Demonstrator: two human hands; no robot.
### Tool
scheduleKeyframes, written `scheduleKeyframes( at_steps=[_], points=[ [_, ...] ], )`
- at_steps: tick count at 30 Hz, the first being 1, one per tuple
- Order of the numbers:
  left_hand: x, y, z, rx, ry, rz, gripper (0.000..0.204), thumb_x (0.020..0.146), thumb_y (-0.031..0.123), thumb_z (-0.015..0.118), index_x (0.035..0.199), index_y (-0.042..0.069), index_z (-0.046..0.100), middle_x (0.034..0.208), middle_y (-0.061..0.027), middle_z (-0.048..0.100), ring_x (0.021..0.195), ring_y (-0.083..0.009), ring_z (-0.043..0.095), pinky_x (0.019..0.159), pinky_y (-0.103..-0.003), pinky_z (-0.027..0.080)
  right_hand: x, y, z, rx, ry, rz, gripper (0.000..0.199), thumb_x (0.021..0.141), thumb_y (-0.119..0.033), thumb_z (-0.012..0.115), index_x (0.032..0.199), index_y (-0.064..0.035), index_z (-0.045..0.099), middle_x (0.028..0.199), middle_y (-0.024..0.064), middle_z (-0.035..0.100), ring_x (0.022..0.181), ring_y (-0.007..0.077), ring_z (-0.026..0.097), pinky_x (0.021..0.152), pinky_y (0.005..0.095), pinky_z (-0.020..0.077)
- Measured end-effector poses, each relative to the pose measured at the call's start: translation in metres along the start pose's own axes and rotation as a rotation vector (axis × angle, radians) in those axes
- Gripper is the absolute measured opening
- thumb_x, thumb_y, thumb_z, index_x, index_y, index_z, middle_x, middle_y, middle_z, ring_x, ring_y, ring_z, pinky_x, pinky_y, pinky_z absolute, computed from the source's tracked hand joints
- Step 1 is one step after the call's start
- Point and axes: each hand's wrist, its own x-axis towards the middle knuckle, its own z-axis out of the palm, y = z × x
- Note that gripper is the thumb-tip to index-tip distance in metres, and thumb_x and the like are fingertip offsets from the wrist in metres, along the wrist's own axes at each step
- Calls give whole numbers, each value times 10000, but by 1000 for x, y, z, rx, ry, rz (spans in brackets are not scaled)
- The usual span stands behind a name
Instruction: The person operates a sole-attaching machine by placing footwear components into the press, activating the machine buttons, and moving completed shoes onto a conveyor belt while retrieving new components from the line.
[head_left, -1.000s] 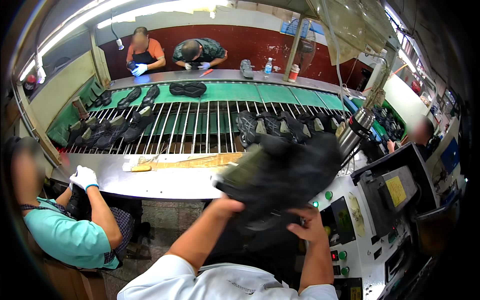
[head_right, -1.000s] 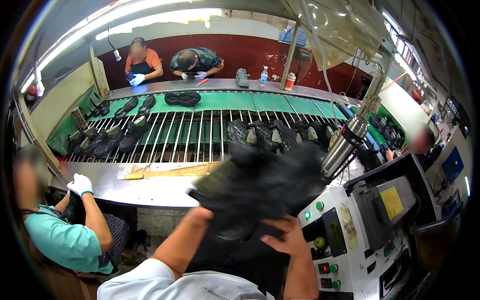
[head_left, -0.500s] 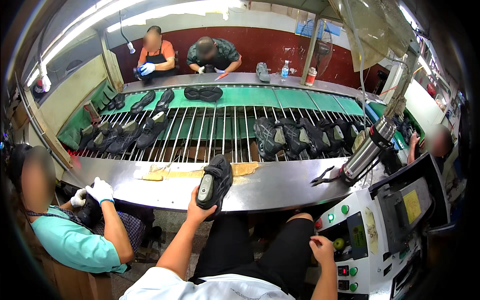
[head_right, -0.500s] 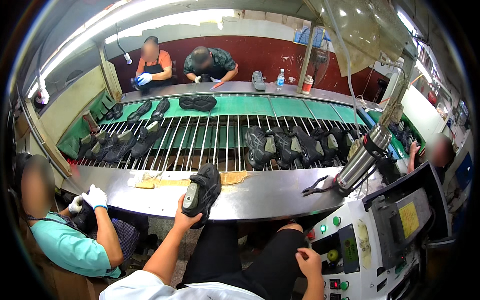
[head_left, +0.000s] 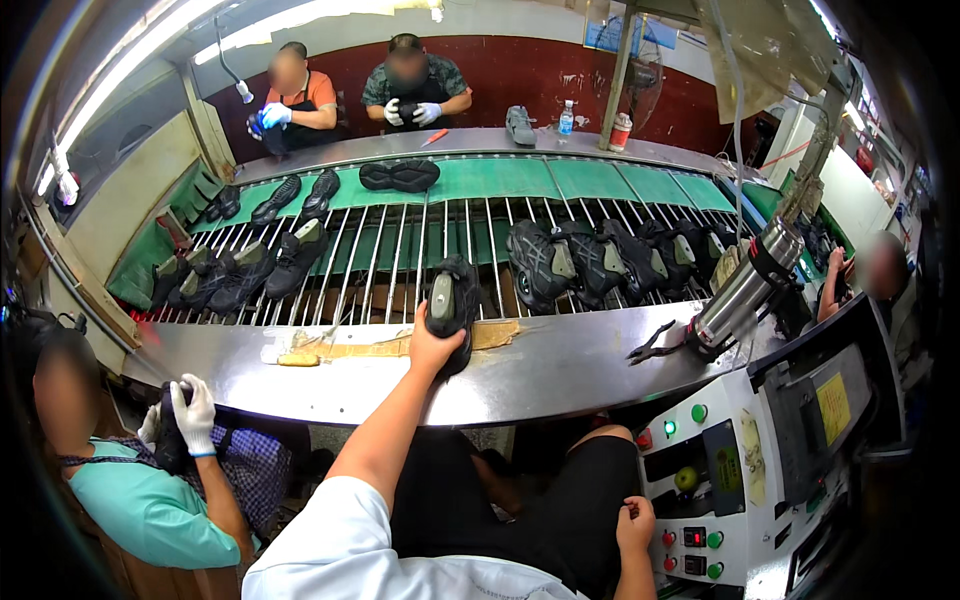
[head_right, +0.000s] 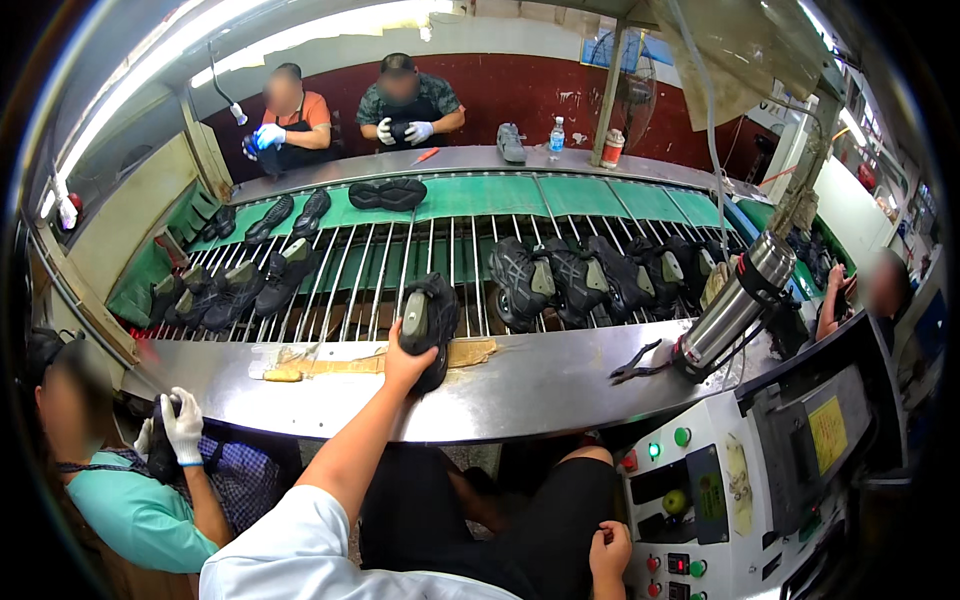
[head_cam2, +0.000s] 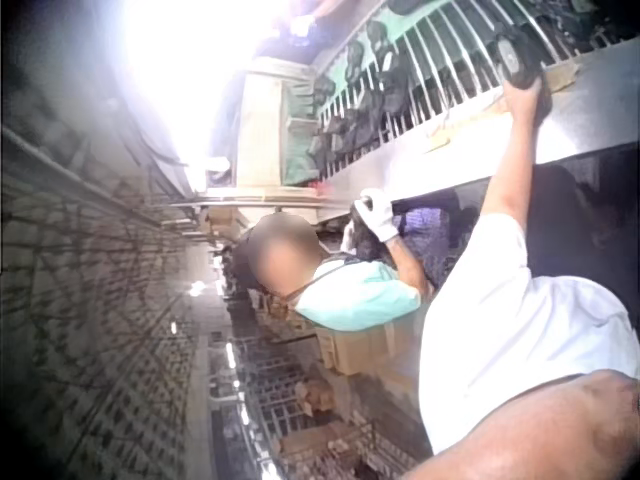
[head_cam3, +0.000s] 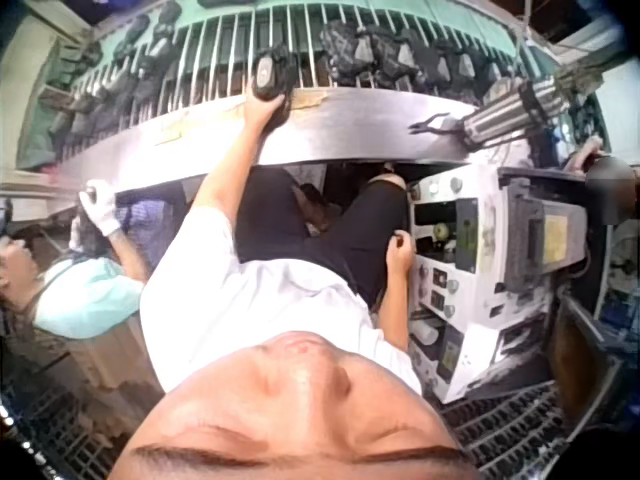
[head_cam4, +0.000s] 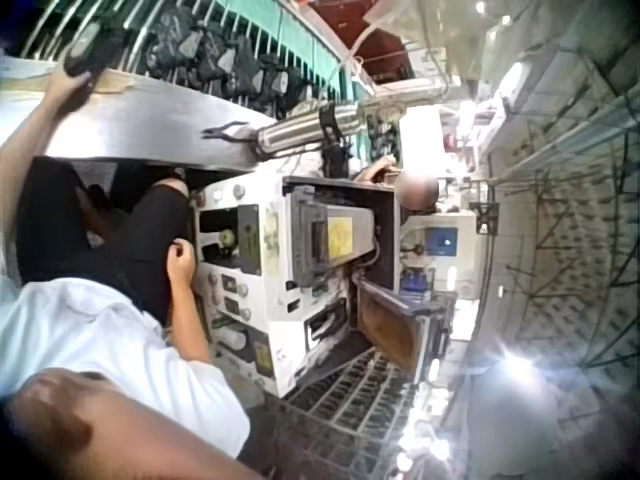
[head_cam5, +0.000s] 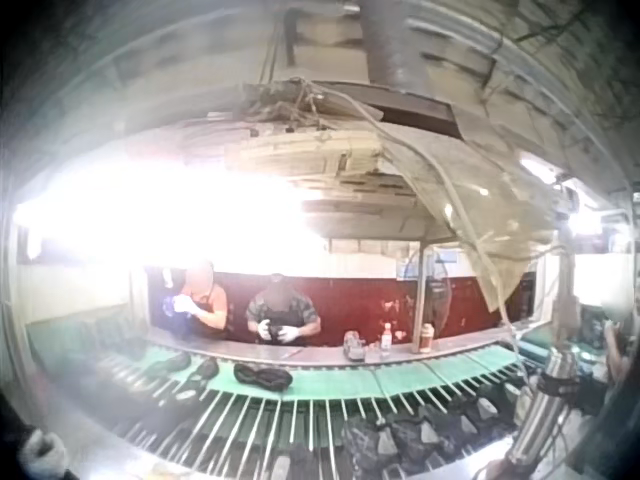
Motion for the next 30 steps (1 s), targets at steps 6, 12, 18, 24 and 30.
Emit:
scheduleKeyframes(
  at_steps=[6, 12, 18, 24, 30],
  points=[
    [79, -21, 45, 52, 45, -24, 984, 604, 278, 846, 1438, 79, 363, 1281, -208, 562, 1162, -310, 569, 984, -370, 444, 63, -40, 45, 70, -107, -192, 79, 764, 0, 643, 842, -12, 648, 782, 92, 608, 663, 195, 624, 612, 291, 501],
    [114, -37, 83, 123, 139, 37, 983, 601, 317, 832, 1456, 197, 363, 1295, -128, 535, 1150, -312, 560, 939, -396, 478, 188, -126, 118, -54, -361, -501, 117, 783, -19, 639, 899, -27, 655, 763, 62, 591, 675, 154, 582, 643, 281, 489],
    [131, -53, 75, 113, 48, -30, 1023, 622, 295, 851, 1480, 166, 310, 1346, -162, 506, 1204, -334, 532, 973, -390, 461, 313, -174, 219, -217, -440, -712, 167, 765, -112, 686, 917, -46, 661, 725, 66, 589, 650, 210, 583, 613, 320, 489],
    [139, -50, 70, 41, -116, -89, 1041, 639, 176, 846, 1494, 90, 259, 1393, -207, 433, 1295, -353, 447, 1059, -399, 380, 343, -183, 275, -366, -357, -789, 213, 733, -161, 671, 933, -92, 651, 618, 27, 536, 584, 234, 556, 551, 374, 460],
    [185, -70, 30, -490, -437, -364, 842, 729, -34, 678, 1472, 103, 306, 1468, -142, 387, 1382, -263, 349, 1111, -382, 309, 355, -186, 286, -302, -326, -759, 226, 722, -104, 633, 935, -35, 604, 581, 29, 480, 495, 227, 489, 475, 349, 416]
  ],
)
